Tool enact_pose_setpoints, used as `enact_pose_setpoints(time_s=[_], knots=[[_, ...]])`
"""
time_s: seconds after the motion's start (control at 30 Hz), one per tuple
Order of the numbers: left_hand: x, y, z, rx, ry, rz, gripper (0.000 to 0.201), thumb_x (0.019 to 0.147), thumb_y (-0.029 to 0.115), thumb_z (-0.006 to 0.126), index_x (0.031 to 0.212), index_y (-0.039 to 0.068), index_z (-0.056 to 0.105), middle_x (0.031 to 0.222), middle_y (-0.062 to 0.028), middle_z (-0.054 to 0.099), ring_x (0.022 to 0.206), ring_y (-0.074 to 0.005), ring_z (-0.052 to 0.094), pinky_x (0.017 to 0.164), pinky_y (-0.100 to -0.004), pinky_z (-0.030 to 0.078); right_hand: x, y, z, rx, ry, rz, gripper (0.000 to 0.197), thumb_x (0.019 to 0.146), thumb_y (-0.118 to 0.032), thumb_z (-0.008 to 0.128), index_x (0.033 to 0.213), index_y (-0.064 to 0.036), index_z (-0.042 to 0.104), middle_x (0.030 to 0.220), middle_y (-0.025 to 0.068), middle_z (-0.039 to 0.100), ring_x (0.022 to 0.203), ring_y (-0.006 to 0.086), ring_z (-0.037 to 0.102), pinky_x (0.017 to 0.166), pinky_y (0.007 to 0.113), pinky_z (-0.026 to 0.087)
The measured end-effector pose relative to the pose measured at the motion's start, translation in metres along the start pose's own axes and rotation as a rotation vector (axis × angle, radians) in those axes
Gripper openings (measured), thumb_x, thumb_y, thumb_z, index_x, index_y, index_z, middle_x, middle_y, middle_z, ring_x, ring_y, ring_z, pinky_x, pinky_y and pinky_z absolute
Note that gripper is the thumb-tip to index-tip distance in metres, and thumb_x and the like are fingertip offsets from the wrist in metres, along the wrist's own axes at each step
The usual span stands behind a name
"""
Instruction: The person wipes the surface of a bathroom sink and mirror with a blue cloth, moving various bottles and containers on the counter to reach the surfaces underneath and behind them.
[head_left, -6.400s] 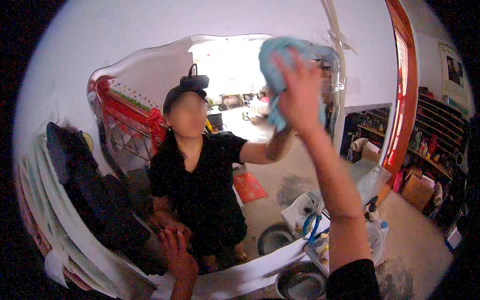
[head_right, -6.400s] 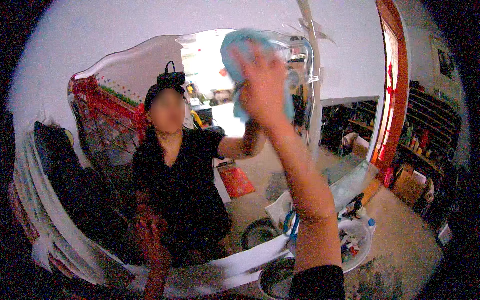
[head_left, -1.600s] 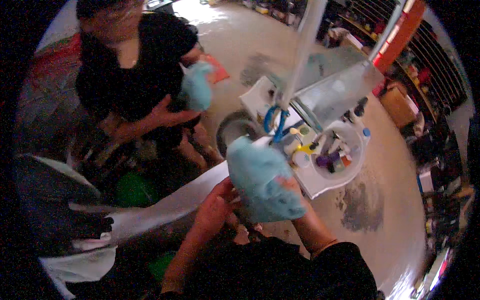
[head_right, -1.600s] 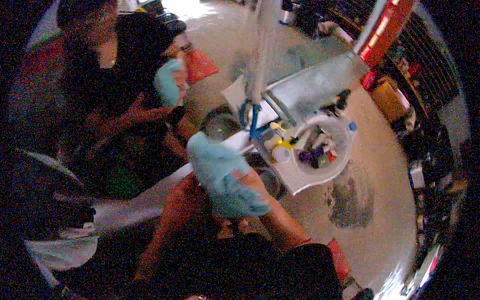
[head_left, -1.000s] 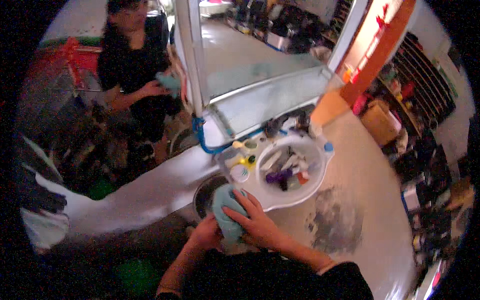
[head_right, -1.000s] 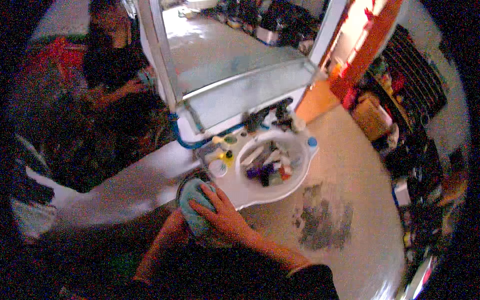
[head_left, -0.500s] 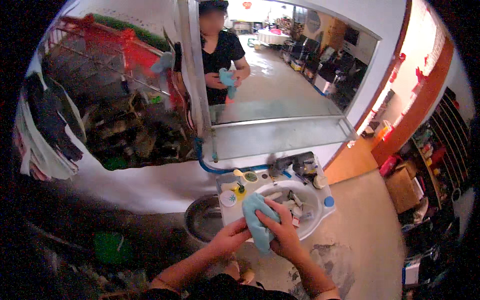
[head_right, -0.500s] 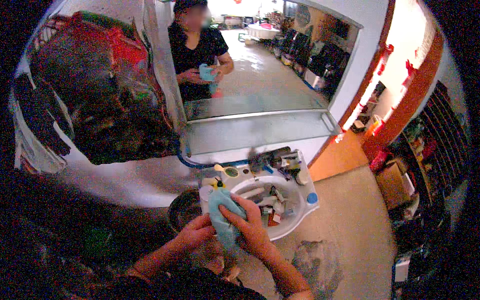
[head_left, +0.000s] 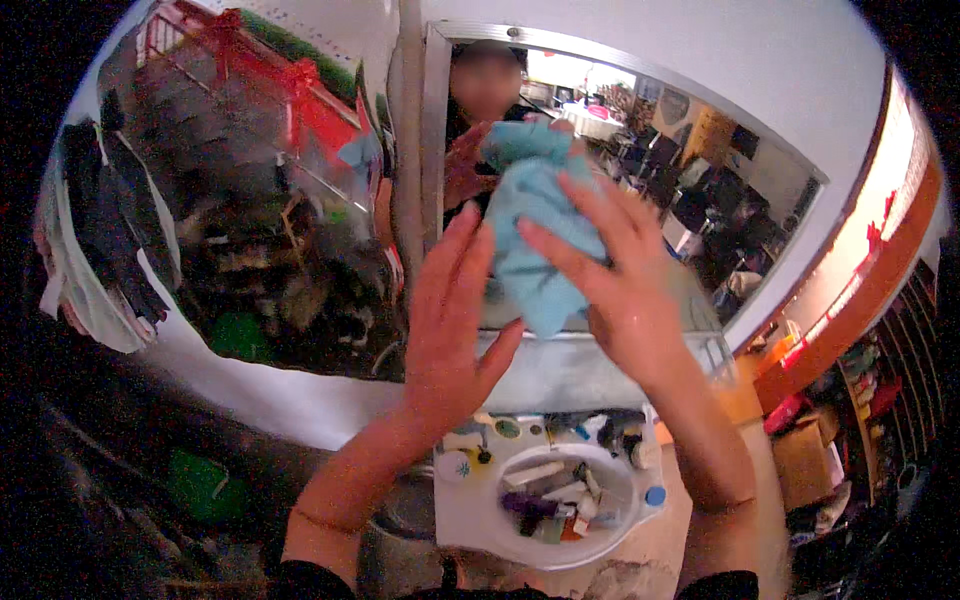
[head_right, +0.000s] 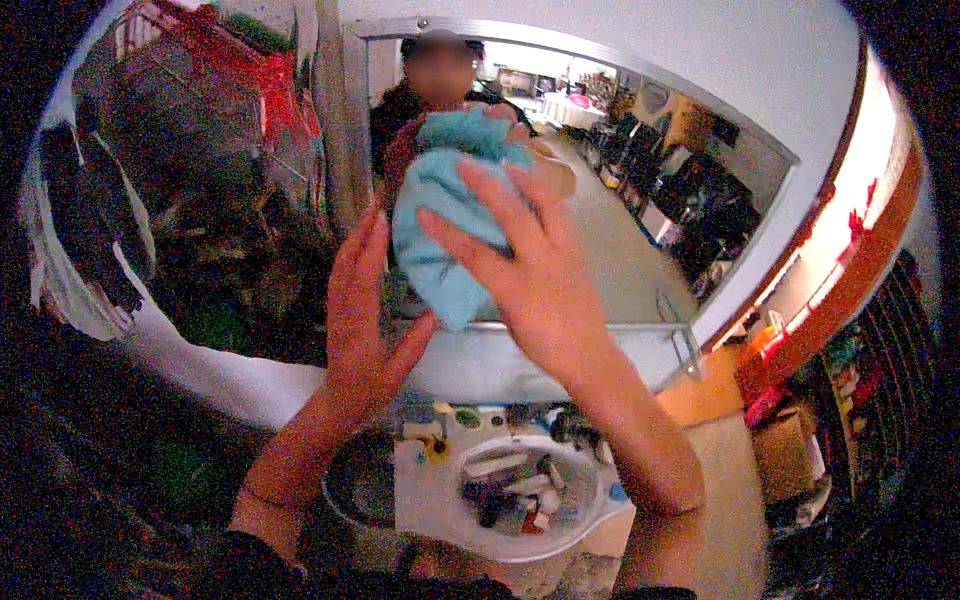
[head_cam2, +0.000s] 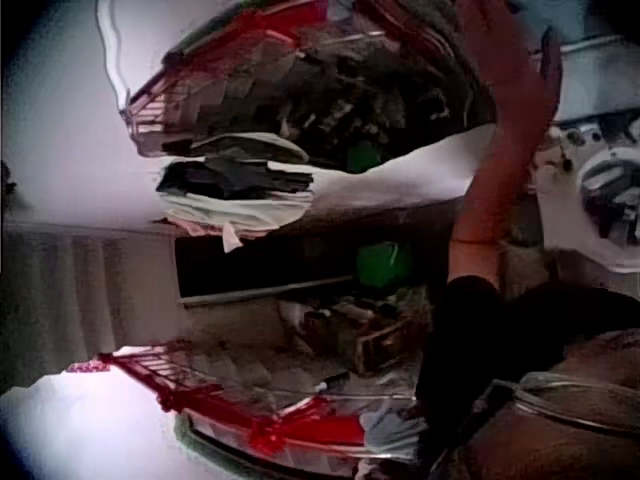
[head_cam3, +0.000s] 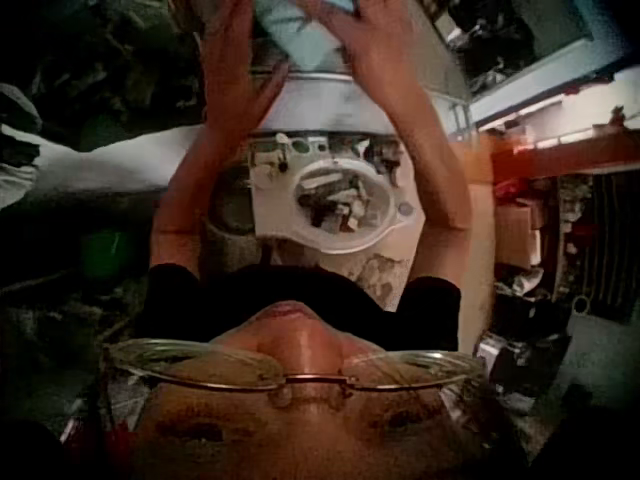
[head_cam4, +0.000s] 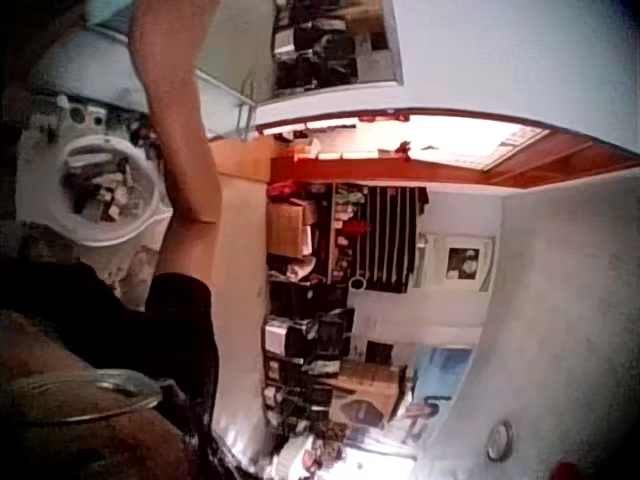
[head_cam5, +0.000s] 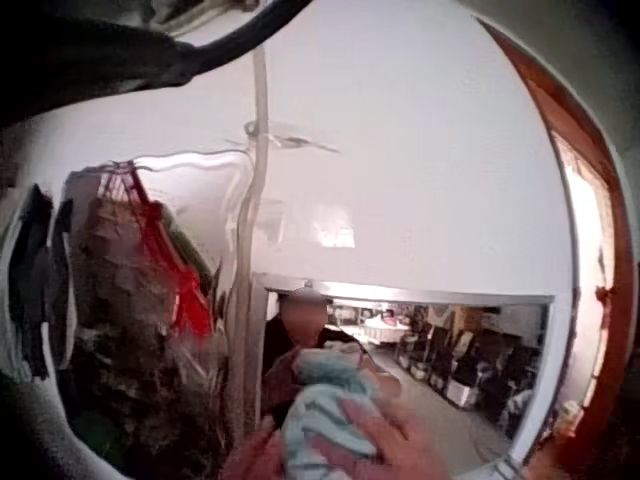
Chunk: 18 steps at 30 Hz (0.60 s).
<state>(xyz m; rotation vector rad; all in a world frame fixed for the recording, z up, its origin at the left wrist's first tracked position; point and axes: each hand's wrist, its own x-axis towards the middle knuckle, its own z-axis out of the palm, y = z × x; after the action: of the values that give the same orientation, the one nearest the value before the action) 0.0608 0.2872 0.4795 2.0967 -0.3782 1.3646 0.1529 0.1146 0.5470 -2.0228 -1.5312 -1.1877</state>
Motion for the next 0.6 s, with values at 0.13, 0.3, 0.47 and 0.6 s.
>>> enact_pose_setpoints(time_s=[0.13, 0.3, 0.47, 0.6], knots=[[0.047, -0.023, 0.021, 0.379, -0.047, 0.174, 0.083, 0.08, 0.016, 0.073, 0.151, 0.002, 0.033, 0.157, -0.0225, 0.03, 0.144, -0.0417, 0.03, 0.119, -0.0498, 0.022, 0.047, 0.043, 0.017, -0.271, 0.214, -0.188, 0.044, 0.083, -0.018, 0.058, 0.126, -0.0244, 0.067, 0.147, 0.0078, 0.048, 0.133, 0.0338, 0.043, 0.113, 0.05, 0.034], [0.034, -0.035, 0.048, 0.606, -0.301, -0.163, 0.057, 0.075, 0.01, 0.071, 0.128, -0.003, 0.055, 0.132, -0.0183, 0.054, 0.121, -0.0377, 0.051, 0.104, -0.0454, 0.041, 0.004, 0.067, 0.091, -0.151, -0.076, -0.221, 0.047, 0.085, -0.023, 0.058, 0.131, -0.0147, 0.062, 0.149, 0.0054, 0.047, 0.136, 0.0296, 0.042, 0.116, 0.049, 0.032], [-0.032, -0.056, 0.074, 0.635, -0.234, -0.136, 0.052, 0.076, 0.011, 0.069, 0.124, -0.004, 0.057, 0.129, -0.0218, 0.054, 0.115, -0.0408, 0.054, 0.095, -0.0477, 0.046, -0.005, 0.075, 0.097, -0.092, -0.155, -0.51, 0.043, 0.084, -0.022, 0.064, 0.125, -0.0097, 0.064, 0.147, 0.0014, 0.048, 0.134, 0.0255, 0.044, 0.113, 0.049, 0.034], [0.013, -0.069, 0.049, 0.724, -0.037, -0.009, 0.048, 0.078, 0.008, 0.064, 0.123, -0.006, 0.057, 0.129, -0.0247, 0.054, 0.115, -0.0415, 0.055, 0.09, -0.0506, 0.048, 0.057, 0.067, 0.085, -0.198, -0.105, -0.516, 0.041, 0.083, -0.022, 0.063, 0.123, -0.0147, 0.065, 0.148, 0.0009, 0.048, 0.133, 0.0253, 0.045, 0.109, 0.047, 0.036]])
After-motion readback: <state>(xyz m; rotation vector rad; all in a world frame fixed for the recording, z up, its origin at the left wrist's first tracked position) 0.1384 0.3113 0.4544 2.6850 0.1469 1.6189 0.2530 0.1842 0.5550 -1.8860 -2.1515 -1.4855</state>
